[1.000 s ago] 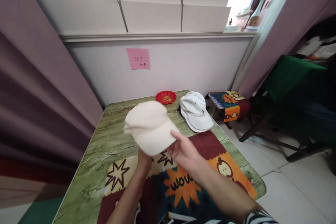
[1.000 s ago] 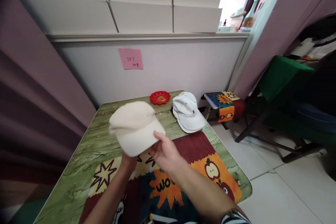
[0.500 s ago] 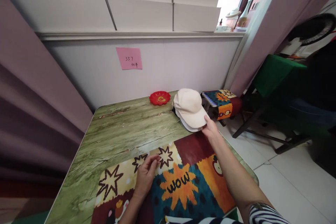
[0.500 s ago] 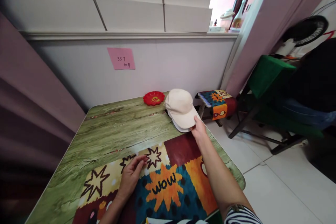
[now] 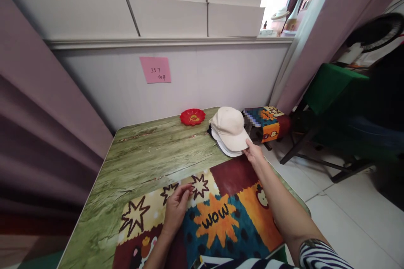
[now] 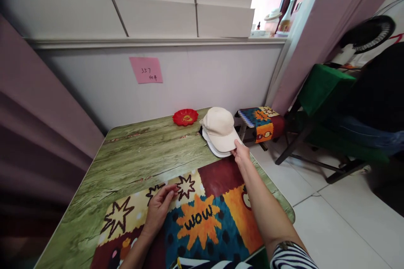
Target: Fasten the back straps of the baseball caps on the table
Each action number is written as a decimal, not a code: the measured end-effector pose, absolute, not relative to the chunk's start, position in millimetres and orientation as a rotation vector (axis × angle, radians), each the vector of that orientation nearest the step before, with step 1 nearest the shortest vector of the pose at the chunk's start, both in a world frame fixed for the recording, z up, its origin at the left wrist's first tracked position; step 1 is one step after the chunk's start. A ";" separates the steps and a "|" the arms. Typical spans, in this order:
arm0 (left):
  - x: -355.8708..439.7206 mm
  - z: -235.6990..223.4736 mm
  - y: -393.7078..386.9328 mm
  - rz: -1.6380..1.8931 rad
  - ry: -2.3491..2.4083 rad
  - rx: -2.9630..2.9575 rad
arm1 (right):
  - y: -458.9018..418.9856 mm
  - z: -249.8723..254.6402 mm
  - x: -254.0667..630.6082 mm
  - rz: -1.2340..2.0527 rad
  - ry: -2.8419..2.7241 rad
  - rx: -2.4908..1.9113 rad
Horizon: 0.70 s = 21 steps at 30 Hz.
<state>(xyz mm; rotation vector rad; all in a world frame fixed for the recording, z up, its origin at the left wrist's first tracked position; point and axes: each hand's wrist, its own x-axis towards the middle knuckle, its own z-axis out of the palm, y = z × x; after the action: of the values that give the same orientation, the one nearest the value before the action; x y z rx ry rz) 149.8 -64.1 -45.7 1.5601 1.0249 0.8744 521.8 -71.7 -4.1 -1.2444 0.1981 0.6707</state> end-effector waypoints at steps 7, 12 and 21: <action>151.7 -39.5 -67.3 0.893 1.016 1.551 | -80.6 -20.1 526.0 0.643 0.106 -1.456; 151.1 -42.4 -66.3 0.893 0.989 1.524 | -101.9 -20.4 530.1 0.665 -0.019 -1.596; 151.7 -47.1 -64.3 0.899 0.958 1.511 | -102.9 -19.7 507.3 0.692 -0.083 -1.561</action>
<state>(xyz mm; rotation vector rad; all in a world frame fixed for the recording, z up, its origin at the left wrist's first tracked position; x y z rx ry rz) 151.7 -64.3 -47.1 1.5108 0.9581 0.8985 507.3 -102.9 -19.7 -1.5611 -0.0834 0.6919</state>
